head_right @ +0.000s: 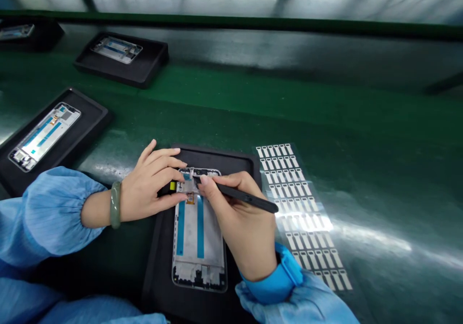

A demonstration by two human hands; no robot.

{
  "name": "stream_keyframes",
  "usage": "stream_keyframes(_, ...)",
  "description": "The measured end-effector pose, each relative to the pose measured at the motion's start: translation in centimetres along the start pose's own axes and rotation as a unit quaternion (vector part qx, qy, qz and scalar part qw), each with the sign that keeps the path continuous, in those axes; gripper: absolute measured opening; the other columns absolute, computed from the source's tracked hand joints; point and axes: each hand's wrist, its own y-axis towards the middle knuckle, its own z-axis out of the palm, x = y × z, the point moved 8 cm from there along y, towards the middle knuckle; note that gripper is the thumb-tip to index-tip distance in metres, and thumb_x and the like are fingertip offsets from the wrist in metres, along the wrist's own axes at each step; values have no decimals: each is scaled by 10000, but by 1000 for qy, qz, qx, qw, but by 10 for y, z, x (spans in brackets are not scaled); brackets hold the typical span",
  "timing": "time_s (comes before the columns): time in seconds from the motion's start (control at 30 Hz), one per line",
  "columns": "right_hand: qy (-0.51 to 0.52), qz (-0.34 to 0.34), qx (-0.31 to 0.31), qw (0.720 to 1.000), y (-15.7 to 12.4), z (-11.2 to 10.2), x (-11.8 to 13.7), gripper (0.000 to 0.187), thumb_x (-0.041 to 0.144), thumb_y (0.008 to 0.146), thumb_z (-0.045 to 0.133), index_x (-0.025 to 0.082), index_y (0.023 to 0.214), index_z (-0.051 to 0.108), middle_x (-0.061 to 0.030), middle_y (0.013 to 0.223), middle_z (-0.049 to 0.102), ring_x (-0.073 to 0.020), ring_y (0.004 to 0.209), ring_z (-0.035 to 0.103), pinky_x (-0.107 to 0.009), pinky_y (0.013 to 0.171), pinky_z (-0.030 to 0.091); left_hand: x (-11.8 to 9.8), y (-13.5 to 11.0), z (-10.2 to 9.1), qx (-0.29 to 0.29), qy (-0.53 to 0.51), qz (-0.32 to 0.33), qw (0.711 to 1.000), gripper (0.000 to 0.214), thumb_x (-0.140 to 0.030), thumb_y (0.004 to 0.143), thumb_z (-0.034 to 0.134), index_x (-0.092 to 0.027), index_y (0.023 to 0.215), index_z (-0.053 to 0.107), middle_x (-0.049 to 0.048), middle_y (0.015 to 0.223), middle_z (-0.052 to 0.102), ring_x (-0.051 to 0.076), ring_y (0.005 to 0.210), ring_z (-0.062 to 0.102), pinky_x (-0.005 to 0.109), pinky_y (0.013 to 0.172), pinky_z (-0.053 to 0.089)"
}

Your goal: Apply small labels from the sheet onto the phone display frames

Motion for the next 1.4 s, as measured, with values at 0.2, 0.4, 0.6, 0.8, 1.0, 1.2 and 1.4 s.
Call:
stream_keyframes(0.2, -17, -4, 6, 1000, -1, 0, -2, 198, 394, 753, 752, 230, 758, 640, 3, 743, 705, -174, 708, 721, -289, 644, 593, -2, 0, 0, 2, 15, 10, 1000, 178, -366, 922, 598, -196, 960, 633, 70, 1082, 681, 296, 1269, 526, 639, 1152, 186)
stream_keyframes(0.4, -50, -20, 13, 998, -1, -2, -4, 205, 418, 765, 737, 233, 787, 653, 0, 770, 698, -173, 718, 705, -307, 647, 571, -10, 2, 0, 26, 74, 27, 997, 206, -360, 944, 572, -217, 1063, 660, 79, 1121, 674, 307, 1258, 528, 713, 1134, 90)
stream_keyframes(0.6, -68, -27, -40, 997, 1, -8, 3, 214, 433, 769, 732, 235, 810, 663, -5, 761, 697, -178, 722, 704, -325, 653, 576, -20, 2, 1, 17, 132, 13, 991, 177, -265, 955, 557, -181, 1085, 643, 96, 1154, 687, 306, 1279, 524, 741, 1089, -113)
stream_keyframes(0.8, 20, -8, -48, 999, 4, -24, 9, 201, 413, 777, 731, 274, 901, 656, -5, 942, 716, -189, 776, 723, -381, 738, 606, -14, 0, 4, 27, 33, -18, 999, 206, -207, 957, 498, -180, 1103, 641, 114, 1189, 667, 256, 1220, 586, 705, 1127, -20)
stream_keyframes(1.0, 24, -5, -6, 1000, 17, -27, 16, 280, 403, 753, 754, 317, 976, 608, 1, 909, 720, -224, 830, 726, -421, 771, 610, -20, -2, 9, 45, -46, -8, 998, 226, -173, 922, 491, -192, 1078, 653, 81, 1183, 683, 232, 1213, 595, 632, 1155, -87)
stream_keyframes(1.2, 32, 46, 57, 997, 21, -12, -7, 246, 401, 761, 738, 248, 891, 595, -17, 870, 728, -197, 727, 732, -333, 656, 622, -21, 0, 11, 48, -30, -16, 998, 246, -162, 926, 481, -173, 1118, 634, 84, 1203, 675, 217, 1239, 576, 589, 1161, -132)
stream_keyframes(1.4, 9, 25, 92, 995, 19, -8, -6, 228, 395, 780, 719, 229, 860, 586, -45, 870, 740, -190, 721, 729, -277, 562, 599, -20, 0, 13, 60, -26, -20, 998, 261, -173, 931, 469, -174, 1141, 625, 77, 1204, 671, 216, 1254, 563, 602, 1162, -119)
